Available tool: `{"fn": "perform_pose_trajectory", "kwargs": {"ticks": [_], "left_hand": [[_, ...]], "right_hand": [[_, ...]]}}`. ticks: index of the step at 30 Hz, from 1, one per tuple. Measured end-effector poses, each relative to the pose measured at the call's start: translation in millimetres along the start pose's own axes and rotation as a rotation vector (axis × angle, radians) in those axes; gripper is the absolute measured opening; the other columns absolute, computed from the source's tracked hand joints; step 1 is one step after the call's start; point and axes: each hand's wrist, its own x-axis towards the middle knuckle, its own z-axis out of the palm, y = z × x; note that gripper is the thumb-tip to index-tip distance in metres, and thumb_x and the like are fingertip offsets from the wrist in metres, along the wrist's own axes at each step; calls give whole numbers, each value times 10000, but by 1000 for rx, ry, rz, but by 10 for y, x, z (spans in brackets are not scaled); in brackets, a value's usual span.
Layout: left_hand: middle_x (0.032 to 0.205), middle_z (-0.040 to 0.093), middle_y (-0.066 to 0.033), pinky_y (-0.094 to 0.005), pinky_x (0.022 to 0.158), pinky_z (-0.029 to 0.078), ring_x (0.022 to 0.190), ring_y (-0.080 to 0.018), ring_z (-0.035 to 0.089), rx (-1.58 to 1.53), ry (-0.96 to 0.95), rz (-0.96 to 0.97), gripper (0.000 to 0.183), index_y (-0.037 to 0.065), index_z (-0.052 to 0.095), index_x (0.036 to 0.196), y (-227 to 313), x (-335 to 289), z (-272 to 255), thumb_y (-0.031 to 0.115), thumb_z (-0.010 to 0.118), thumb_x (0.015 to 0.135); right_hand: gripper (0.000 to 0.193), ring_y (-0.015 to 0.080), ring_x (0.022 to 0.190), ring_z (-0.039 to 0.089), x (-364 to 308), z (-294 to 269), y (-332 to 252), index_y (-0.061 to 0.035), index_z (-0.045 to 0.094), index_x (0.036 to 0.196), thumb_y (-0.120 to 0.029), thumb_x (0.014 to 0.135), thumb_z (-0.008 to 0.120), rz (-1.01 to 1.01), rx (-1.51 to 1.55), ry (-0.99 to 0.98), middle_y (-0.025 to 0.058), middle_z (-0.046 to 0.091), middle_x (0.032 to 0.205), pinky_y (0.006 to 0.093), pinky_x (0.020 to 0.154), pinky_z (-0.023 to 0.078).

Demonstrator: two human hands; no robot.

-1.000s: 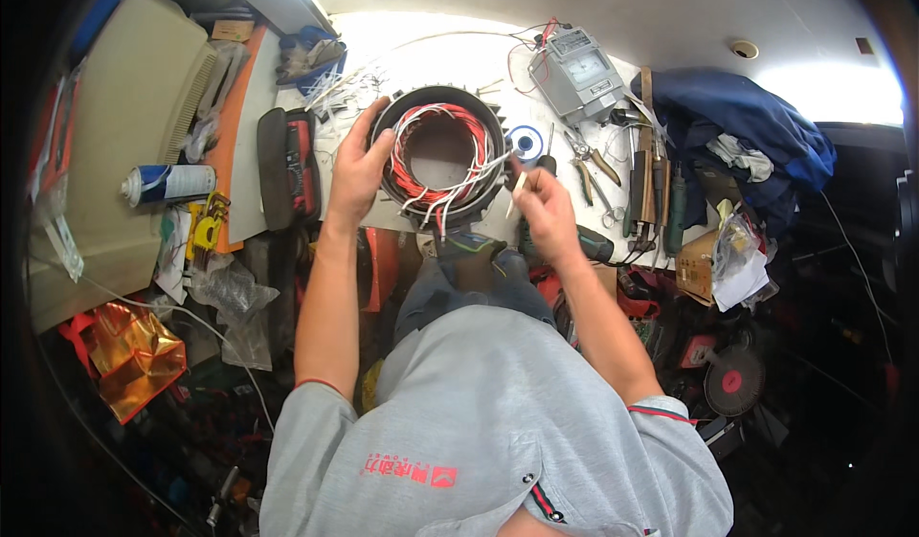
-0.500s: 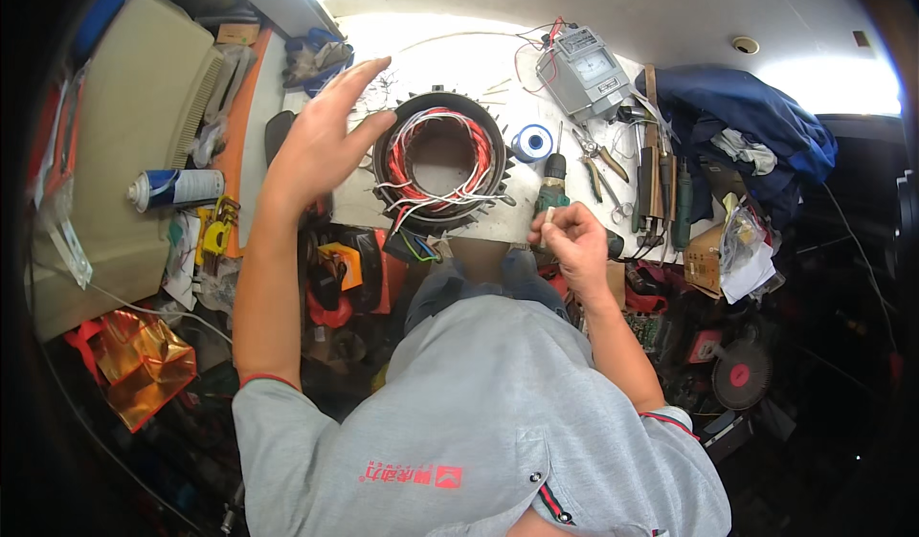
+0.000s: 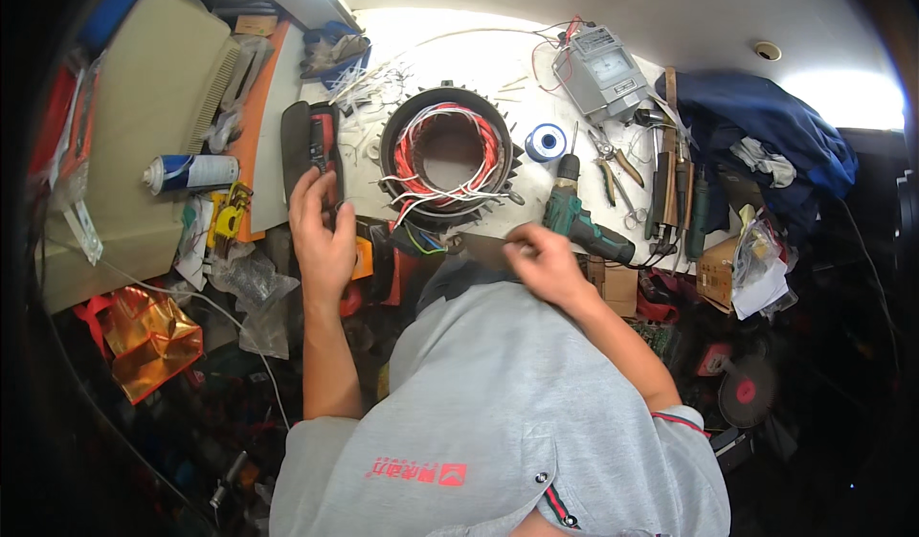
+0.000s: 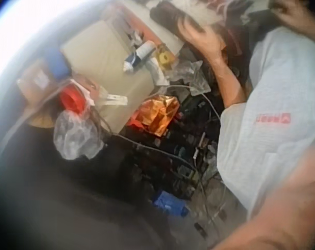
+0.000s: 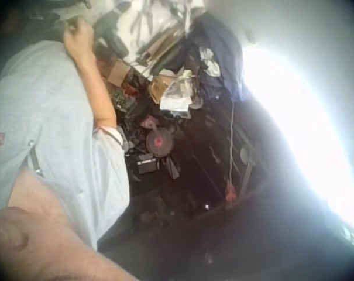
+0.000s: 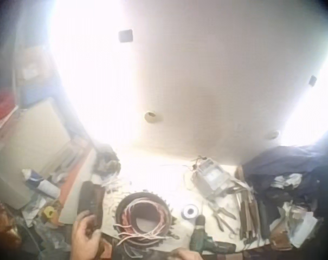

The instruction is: The person uses a soldering iron to join exposed wire ends on a stator assembly, then uses pliers to trim excess wire and applies electrical tape to insulate the connections.

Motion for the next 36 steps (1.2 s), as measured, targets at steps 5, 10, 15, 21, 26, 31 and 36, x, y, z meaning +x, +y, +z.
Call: {"fn": "perform_pose_trajectory", "kwargs": {"ticks": [5,10,15,21,26,31,36], "left_hand": [[1177,731,-214,-349,866,569,971,-257,733,-158,-422,-272,432,-50,630,1321,-499,69,81,156,707,950],[860,716,-59,-246,653,530,707,-92,648,-363,-460,-508,173,-68,703,1102,-248,-238,-114,52,658,986],[901,749,-100,-237,657,551,708,-105,674,-750,-640,-497,148,-77,713,1086,527,-624,-345,-11,663,963],[956,755,-102,-269,796,579,868,-134,721,-684,-716,-205,235,-79,686,1179,924,-827,-71,-33,679,948],[994,747,-104,-288,837,565,919,-142,710,-654,-659,-235,288,-64,665,1233,933,-872,95,-10,681,951],[999,748,-101,-284,833,566,917,-141,712,-577,-664,-198,272,-60,678,1214,1021,-924,128,14,692,953],[976,737,-116,-294,789,563,859,-163,705,-582,-605,-220,272,-39,698,1196,1072,-1050,143,74,710,950]], "right_hand": [[138,307,658,698,292,397,-221,-58,687,989,-175,917,682,-375,-386,-160,104,695,793,424,573,556],[105,288,574,661,368,546,-156,-86,654,887,-171,876,715,-474,-438,-96,84,653,686,411,516,531],[96,297,592,660,213,295,-117,-93,643,888,-169,891,701,-460,-434,-128,88,641,698,425,518,524],[87,319,639,695,-59,-611,34,-67,661,896,-124,862,718,-339,-460,-63,121,691,764,417,568,559],[119,413,787,733,107,-1393,614,0,676,939,-108,895,698,67,-509,245,223,728,824,470,704,580],[132,437,775,706,971,-1359,850,-45,617,919,-148,884,691,-44,-592,433,214,717,829,518,697,554],[85,447,798,700,1623,-715,1047,-77,654,927,-128,859,655,-83,-439,353,224,719,849,525,707,559]]}}
